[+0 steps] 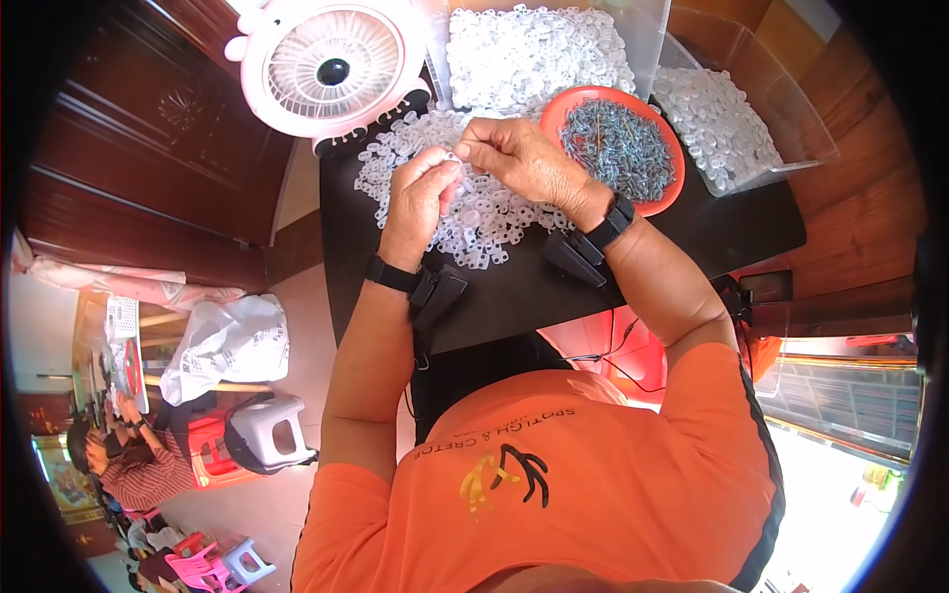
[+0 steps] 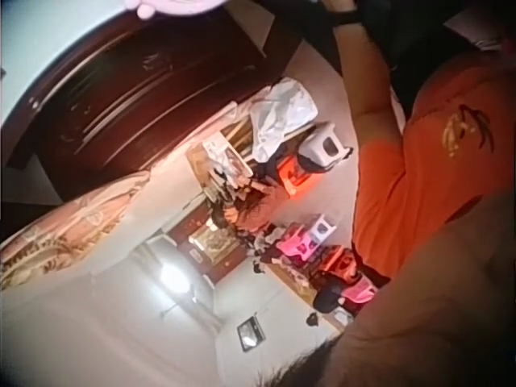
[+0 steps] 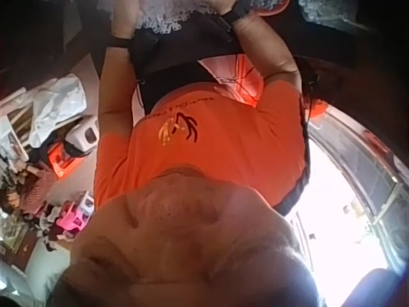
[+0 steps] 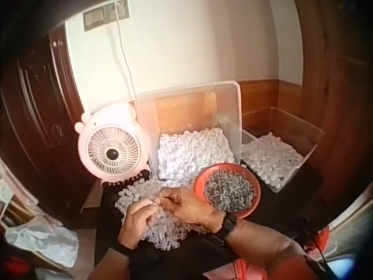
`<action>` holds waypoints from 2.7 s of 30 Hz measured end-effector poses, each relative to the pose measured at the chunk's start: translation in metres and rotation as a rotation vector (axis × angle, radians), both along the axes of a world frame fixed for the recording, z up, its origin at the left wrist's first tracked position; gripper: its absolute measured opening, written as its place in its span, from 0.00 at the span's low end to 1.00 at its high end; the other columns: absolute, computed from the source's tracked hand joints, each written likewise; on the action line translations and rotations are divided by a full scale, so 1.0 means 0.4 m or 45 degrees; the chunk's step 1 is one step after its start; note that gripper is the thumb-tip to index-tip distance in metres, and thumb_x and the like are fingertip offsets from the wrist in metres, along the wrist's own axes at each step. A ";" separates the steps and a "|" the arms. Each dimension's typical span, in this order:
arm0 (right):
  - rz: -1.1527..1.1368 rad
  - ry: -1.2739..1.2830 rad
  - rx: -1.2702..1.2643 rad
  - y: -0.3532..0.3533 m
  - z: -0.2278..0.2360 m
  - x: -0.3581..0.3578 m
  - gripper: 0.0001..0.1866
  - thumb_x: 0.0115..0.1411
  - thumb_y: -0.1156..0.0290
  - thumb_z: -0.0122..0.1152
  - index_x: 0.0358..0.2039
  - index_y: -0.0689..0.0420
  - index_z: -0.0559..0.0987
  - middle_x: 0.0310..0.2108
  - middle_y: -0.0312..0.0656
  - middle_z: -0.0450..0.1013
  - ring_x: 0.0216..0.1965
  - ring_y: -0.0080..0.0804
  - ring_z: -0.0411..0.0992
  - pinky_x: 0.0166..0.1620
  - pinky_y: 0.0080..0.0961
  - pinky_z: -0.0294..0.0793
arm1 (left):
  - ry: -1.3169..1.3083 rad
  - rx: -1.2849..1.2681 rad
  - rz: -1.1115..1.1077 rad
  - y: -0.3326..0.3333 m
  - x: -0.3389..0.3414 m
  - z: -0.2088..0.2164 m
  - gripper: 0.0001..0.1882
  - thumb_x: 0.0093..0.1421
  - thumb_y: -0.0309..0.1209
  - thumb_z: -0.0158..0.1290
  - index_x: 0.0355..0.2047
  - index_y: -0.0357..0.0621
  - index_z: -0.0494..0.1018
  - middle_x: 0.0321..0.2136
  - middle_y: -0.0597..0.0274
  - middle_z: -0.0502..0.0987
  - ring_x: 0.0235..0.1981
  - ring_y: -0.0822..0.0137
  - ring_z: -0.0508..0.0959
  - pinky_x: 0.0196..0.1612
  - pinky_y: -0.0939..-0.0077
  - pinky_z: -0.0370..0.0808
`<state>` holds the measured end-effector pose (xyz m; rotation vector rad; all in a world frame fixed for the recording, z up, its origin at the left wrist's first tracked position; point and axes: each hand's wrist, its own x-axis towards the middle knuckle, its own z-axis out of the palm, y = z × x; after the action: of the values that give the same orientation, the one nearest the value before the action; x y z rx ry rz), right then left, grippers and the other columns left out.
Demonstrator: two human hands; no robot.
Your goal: Assembling small grey components into white plastic rings at a workstation.
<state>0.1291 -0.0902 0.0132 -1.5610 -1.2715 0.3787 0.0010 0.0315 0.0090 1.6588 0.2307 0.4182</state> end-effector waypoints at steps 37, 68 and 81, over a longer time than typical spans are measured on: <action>0.001 -0.081 -0.032 -0.012 0.023 -0.013 0.08 0.61 0.69 0.52 0.32 0.61 0.72 0.22 0.36 0.70 0.27 0.22 0.66 0.34 0.22 0.68 | 0.006 0.048 -0.114 -0.008 -0.011 0.026 0.14 0.59 0.37 0.43 0.20 0.43 0.64 0.15 0.70 0.62 0.16 0.79 0.60 0.20 0.84 0.55; -0.134 -0.693 0.074 -0.002 -0.002 -0.006 0.07 0.53 0.69 0.59 0.32 0.55 0.79 0.28 0.40 0.75 0.33 0.41 0.73 0.37 0.32 0.73 | -0.141 -0.238 0.179 0.065 -0.001 -0.010 0.13 0.56 0.33 0.46 0.17 0.43 0.66 0.13 0.69 0.63 0.13 0.78 0.60 0.18 0.83 0.55; 0.387 -0.918 -0.047 0.011 -0.021 -0.037 0.08 0.44 0.73 0.65 0.28 0.56 0.78 0.34 0.37 0.72 0.41 0.38 0.68 0.46 0.31 0.68 | -0.253 -0.296 0.364 0.076 0.004 -0.015 0.12 0.56 0.32 0.46 0.17 0.43 0.67 0.13 0.68 0.65 0.13 0.77 0.62 0.17 0.83 0.56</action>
<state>0.1142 -0.0856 0.0048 -1.5933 -2.0766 0.0102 0.0026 0.0617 0.0031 1.3491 0.3557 0.7398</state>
